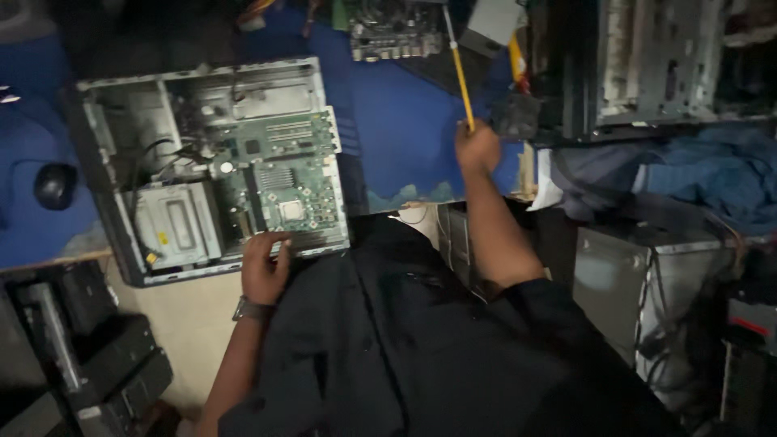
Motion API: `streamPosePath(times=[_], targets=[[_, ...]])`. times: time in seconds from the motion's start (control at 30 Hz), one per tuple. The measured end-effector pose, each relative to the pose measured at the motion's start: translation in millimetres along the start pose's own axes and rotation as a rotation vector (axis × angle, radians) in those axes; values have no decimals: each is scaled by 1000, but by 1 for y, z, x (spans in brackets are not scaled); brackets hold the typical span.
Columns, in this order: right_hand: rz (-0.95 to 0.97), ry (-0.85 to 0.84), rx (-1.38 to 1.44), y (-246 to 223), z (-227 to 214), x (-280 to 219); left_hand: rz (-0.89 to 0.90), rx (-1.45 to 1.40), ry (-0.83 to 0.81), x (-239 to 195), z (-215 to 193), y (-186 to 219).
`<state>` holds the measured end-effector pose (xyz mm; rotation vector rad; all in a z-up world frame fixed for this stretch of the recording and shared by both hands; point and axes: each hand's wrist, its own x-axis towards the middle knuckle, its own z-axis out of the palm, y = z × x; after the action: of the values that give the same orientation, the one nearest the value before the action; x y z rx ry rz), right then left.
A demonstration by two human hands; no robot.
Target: The person uses a yellow screwdriver to tighten screws on the motherboard inside an open computer case. They then place a power supply unit into the case and continue securing components with the screwdriver.
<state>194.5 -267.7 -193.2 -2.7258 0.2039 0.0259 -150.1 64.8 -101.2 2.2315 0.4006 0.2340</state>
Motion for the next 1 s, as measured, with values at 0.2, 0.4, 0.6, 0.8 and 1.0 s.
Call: streamPosePath(times=[0.2, 0.4, 0.6, 0.8, 1.0], targets=[[-62, 26, -11, 4, 1, -3, 8, -18, 47, 2, 1, -2], [-204, 28, 285, -1, -12, -44, -228, -388, -45, 17, 0, 11], [-225, -579, 712, -42, -33, -156, -175, -447, -358, 55, -3, 36], [-498, -711, 866, -96, -72, -228, -133, -856, -633, 75, -1, 55], [-358, -757, 904, -125, -89, -249, -235, -958, -800, 75, -20, 45]])
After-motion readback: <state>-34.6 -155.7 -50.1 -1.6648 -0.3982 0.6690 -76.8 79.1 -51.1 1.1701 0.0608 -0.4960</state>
